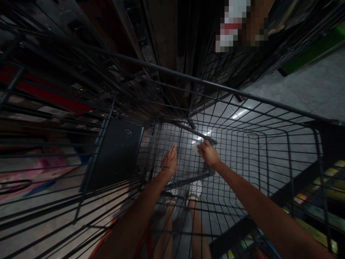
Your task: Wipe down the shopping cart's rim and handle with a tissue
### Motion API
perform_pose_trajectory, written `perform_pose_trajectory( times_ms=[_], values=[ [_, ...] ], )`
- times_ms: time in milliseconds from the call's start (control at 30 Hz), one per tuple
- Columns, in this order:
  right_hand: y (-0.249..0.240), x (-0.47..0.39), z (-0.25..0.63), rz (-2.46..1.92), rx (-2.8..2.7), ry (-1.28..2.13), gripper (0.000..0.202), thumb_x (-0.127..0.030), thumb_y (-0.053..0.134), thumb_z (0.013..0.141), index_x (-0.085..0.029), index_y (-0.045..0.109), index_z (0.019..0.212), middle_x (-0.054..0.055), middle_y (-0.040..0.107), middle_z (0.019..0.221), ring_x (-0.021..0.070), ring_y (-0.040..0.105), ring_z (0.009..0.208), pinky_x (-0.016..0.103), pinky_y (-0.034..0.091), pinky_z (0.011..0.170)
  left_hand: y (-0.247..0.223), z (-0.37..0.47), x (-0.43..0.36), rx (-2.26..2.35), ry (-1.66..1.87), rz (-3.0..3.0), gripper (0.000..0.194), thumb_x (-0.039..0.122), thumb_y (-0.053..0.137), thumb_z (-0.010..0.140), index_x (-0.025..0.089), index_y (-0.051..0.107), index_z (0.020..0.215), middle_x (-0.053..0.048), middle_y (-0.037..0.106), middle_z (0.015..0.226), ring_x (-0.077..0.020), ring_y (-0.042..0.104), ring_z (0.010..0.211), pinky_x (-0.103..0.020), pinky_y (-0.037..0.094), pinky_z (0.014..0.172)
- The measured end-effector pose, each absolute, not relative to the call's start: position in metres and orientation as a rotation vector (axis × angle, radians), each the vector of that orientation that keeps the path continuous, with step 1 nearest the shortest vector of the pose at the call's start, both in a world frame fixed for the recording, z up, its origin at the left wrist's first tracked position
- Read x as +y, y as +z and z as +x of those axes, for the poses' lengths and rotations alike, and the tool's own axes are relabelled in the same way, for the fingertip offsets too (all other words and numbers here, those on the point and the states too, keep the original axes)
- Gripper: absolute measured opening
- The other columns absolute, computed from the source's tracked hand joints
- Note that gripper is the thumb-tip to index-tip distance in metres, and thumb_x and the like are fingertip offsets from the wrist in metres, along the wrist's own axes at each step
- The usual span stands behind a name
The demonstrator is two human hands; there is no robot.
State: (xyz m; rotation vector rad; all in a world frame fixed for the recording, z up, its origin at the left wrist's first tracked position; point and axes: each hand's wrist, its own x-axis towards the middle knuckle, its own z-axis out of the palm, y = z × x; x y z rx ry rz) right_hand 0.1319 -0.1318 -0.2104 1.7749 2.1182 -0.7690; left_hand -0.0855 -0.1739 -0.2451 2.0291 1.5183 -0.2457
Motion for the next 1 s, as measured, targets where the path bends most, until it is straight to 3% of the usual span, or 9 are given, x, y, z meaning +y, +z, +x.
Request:
perform_pose_trajectory(
  times_ms=[267,500,667,1000],
  values=[
    [-0.214,-0.124,0.139,1.934,2.106,-0.713,0.028,-0.032,0.055,0.093,-0.016,0.057,0.117,0.007,0.059,0.116,0.0164,0.061,0.091,0.036,0.053,0.078,-0.234,-0.06,-0.187,1.474,-0.18,2.096,0.051,0.039,0.058,0.088,0.022,0.044,0.134,-0.011,0.038,0.147,-0.0299,0.041,0.13,-0.057,0.037,0.106],
    [-0.209,-0.139,0.131,1.808,2.17,-0.761,0.029,-0.032,0.058,0.092,-0.015,0.058,0.115,0.009,0.057,0.122,0.0205,0.058,0.105,0.04,0.051,0.088,-0.23,-0.045,-0.192,1.244,-0.235,2.184,0.054,0.038,0.059,0.087,0.022,0.043,0.136,-0.011,0.034,0.149,-0.0314,0.036,0.135,-0.059,0.033,0.108],
    [-0.207,-0.159,0.12,1.627,2.049,-0.821,0.029,-0.033,0.057,0.093,-0.016,0.058,0.116,0.008,0.06,0.117,0.0178,0.062,0.095,0.038,0.055,0.081,-0.23,-0.046,-0.19,1.195,-0.304,2.205,0.054,0.039,0.059,0.087,0.022,0.043,0.136,-0.011,0.034,0.15,-0.0315,0.036,0.135,-0.059,0.033,0.109],
    [-0.194,-0.217,0.124,1.2,1.985,-0.993,0.029,-0.033,0.06,0.091,-0.014,0.06,0.112,0.008,0.062,0.114,0.0191,0.063,0.098,0.04,0.054,0.085,-0.221,-0.042,-0.182,1.171,-0.42,2.209,0.051,0.04,0.059,0.087,0.021,0.045,0.133,-0.011,0.039,0.145,-0.0299,0.041,0.13,-0.058,0.036,0.106]
  ],
)
